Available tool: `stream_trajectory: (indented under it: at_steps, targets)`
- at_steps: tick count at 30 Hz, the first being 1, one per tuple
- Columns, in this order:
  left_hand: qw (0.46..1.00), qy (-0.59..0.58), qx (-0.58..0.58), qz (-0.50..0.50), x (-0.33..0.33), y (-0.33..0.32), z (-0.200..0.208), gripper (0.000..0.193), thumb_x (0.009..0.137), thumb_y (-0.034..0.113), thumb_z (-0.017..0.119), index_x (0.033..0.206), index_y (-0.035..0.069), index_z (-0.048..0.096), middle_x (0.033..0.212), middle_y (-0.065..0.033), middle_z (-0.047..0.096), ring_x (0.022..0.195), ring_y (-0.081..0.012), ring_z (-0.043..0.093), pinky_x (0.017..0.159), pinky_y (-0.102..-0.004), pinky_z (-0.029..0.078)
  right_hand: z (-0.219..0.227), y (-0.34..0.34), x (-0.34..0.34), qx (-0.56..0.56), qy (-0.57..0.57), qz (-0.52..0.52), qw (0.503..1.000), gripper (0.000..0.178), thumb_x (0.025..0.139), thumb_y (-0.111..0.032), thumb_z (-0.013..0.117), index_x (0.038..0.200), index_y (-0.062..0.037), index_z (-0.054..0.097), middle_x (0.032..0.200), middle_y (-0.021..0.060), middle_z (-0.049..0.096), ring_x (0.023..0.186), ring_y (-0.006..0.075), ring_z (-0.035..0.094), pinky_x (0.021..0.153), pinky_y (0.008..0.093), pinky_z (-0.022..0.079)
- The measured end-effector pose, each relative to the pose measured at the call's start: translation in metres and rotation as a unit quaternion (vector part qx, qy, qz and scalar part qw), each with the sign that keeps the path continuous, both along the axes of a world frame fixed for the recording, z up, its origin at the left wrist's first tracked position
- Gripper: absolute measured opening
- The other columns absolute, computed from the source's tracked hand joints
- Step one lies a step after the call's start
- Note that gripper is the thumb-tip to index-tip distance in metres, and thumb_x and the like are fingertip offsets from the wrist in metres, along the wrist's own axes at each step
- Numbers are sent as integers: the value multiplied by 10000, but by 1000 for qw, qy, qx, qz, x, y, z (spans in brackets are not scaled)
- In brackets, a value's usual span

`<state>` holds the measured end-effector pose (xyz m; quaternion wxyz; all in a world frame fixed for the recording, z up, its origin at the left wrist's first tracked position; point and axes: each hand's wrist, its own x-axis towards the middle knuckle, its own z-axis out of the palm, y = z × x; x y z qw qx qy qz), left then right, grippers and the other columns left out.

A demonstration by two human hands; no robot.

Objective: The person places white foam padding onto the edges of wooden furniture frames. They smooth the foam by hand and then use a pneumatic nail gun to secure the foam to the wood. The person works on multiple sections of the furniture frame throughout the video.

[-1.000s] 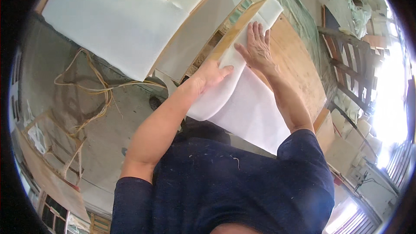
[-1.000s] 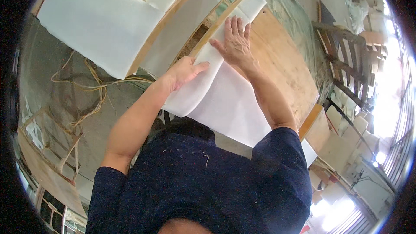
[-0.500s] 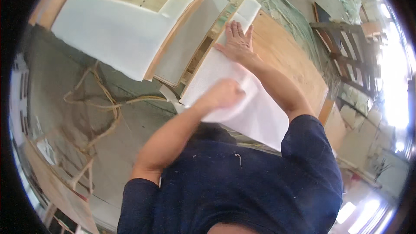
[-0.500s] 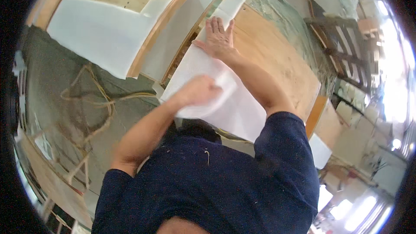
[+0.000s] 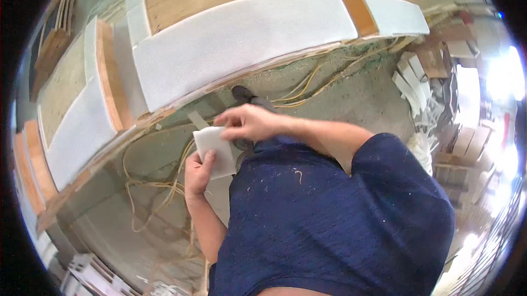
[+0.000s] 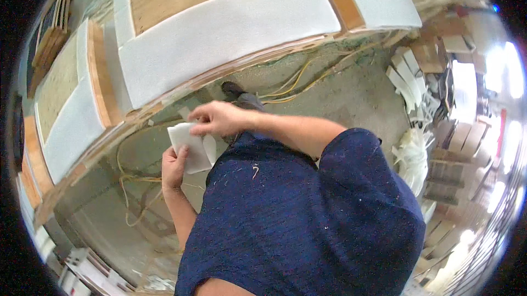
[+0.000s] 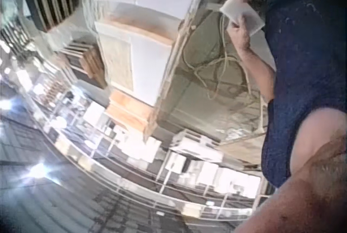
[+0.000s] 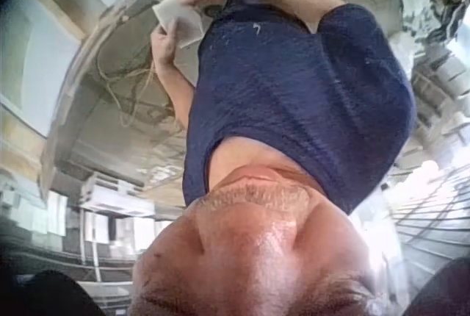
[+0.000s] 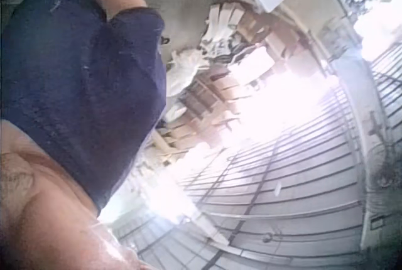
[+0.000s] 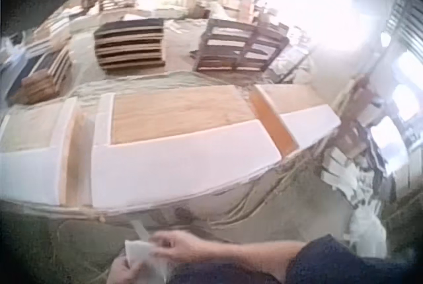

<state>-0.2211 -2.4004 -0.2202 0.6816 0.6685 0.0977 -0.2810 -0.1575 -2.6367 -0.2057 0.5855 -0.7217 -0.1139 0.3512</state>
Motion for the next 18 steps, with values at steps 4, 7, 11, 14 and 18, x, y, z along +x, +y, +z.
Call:
stream_trajectory:
  at_steps: [4, 7, 11, 14, 18]
  targets:
    - [998, -3, -30, -58, 9, -42, 21, 268, 898, 193, 631, 1062, -19, 622, 917, -27, 663, 793, -91, 596, 723, -265, 489, 31, -26, -18, -3, -41, -95, 995, 301, 840, -245, 674, 998, 9, 639, 784, 70, 653, 734, 107, 577, 678, 290, 481]
    - [992, -28, -60, -104, 32, -74, 37, 250, 893, 160, 635, 1071, -14, 620, 924, -30, 668, 796, -89, 601, 717, -264, 495, 44, -72, 14, 28, -48, -145, 988, 224, 856, -175, 656, 962, 21, 644, 775, 34, 646, 747, 91, 569, 668, 273, 483]
    - [987, -22, -50, -151, 58, -138, 20, 244, 882, 130, 627, 1074, -20, 619, 918, -42, 671, 799, -95, 611, 710, -270, 506, 46, -181, 112, 75, -110, -289, 948, 351, 868, -200, 673, 1108, 41, 587, 880, 78, 658, 765, 130, 624, 672, 280, 521]
    - [984, -15, -77, -162, 93, -201, 11, 243, 881, 123, 622, 1076, -21, 618, 923, -46, 671, 791, -103, 617, 707, -276, 512, 69, -273, 209, 29, -187, -301, 935, 392, 868, -233, 673, 1124, 52, 591, 916, 115, 665, 778, 166, 642, 695, 306, 546]
    - [986, 13, -95, -133, 156, -307, 9, 254, 895, 164, 617, 1049, -39, 611, 911, -55, 665, 785, -110, 622, 686, -270, 515, 61, -390, 359, -5, -248, -302, 920, 364, 870, -284, 671, 1091, 4, 642, 909, 73, 669, 794, 157, 637, 752, 301, 535]
